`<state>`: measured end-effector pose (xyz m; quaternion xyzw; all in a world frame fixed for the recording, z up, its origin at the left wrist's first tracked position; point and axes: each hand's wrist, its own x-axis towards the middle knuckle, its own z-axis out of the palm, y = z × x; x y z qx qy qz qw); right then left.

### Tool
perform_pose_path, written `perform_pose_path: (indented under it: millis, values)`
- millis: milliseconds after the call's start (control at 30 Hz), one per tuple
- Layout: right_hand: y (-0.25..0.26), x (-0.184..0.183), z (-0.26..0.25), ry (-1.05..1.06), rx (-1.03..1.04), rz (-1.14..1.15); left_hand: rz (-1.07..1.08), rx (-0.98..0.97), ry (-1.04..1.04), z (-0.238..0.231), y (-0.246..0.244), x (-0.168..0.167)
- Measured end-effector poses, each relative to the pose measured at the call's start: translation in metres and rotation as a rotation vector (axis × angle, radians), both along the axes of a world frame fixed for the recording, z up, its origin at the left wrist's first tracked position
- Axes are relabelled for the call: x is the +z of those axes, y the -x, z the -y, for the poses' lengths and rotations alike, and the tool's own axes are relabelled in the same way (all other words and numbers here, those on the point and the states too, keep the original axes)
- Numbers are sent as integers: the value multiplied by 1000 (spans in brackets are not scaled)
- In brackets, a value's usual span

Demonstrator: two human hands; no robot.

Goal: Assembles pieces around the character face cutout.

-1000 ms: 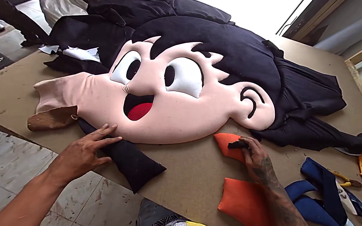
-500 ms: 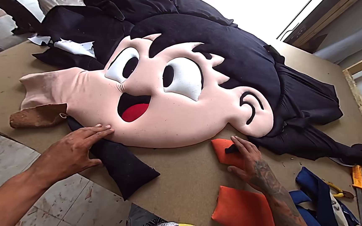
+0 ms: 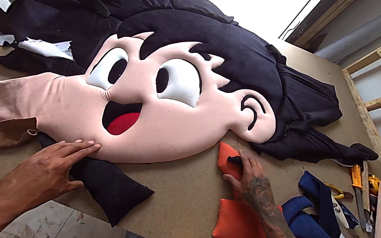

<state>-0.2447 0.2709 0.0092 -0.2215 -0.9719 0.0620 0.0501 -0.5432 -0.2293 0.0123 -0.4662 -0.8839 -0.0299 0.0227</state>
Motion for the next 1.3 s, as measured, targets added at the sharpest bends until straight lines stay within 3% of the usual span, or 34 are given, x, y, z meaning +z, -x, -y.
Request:
perform_pose_path:
  millis: [200, 633, 800, 967, 1300]
  values:
    - [-12, 6, -9, 183, 7, -147, -13, -6, -5, 4, 1, -2]
    - [-9, 5, -16, 38, 33, -152, -41, 7, 35, 5, 2, -4]
    - [6, 17, 3, 231, 53, -216, -50, 6, 47, 4, 2, -3]
    - [30, 10, 68, 552, 279, -166, -33, 36, 89, -3, -6, 15]
    - [77, -18, 172, 434, 364, -98, 49, 135, 153, -12, -13, 25]
